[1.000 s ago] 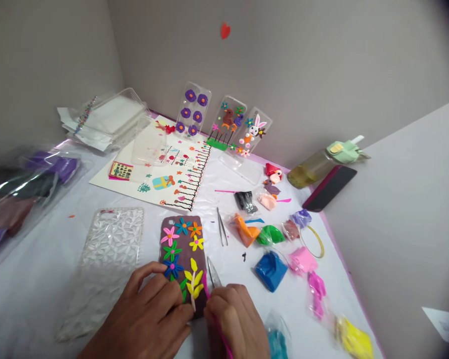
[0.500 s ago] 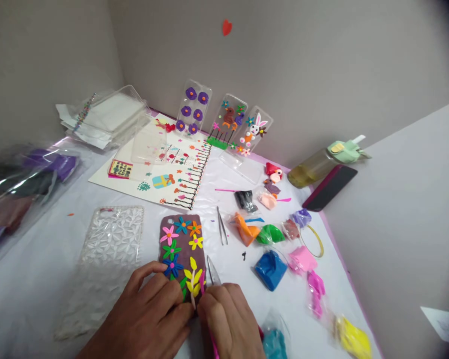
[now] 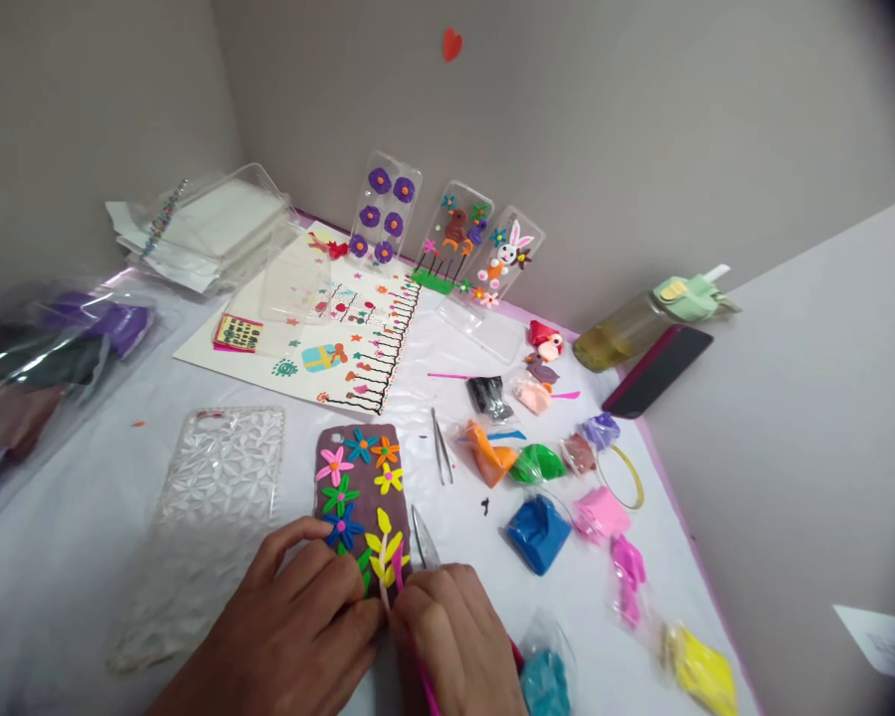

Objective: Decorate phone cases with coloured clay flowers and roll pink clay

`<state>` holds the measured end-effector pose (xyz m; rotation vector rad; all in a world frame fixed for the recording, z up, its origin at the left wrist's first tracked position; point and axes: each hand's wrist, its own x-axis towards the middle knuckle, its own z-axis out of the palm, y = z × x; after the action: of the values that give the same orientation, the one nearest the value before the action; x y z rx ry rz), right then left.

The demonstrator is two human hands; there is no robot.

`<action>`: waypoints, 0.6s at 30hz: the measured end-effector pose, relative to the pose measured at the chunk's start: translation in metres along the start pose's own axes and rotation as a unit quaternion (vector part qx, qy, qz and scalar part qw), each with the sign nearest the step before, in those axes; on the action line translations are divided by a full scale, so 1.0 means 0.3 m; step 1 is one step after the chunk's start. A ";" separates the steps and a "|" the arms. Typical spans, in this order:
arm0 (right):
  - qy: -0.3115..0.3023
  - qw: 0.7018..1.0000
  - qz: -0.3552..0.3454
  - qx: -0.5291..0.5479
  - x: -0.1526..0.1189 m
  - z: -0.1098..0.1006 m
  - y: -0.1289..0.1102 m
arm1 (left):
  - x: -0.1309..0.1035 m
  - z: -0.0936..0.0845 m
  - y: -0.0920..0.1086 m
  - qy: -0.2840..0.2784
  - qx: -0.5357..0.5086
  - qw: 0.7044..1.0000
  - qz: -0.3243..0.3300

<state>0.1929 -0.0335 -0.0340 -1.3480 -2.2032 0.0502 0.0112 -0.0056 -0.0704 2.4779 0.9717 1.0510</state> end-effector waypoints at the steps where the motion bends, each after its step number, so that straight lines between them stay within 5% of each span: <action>1: 0.008 1.000 0.012 0.019 -0.008 -0.005 0.006 | -0.001 0.000 0.001 0.001 0.001 1.000 -0.005; 6: 0.030 0.993 0.100 0.054 -0.063 -0.032 0.027 | 0.007 -0.015 0.007 -0.010 0.010 1.000 -0.004; 9: 0.041 0.997 0.059 0.030 -0.070 -0.018 0.014 | 0.010 -0.021 0.008 -0.013 0.006 1.000 -0.002; 14: 0.176 0.984 0.037 -0.016 -0.032 0.037 -0.025 | 0.017 -0.028 0.008 -0.003 -0.005 1.000 0.001; 18: 0.106 0.994 -0.012 -0.026 -0.017 0.031 -0.027 | 0.031 -0.034 0.009 -0.006 0.003 1.000 0.011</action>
<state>0.1836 -0.0396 -0.0416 -1.2920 -2.0530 -0.1546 0.0100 -0.0012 -0.0570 2.5028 0.9475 1.0395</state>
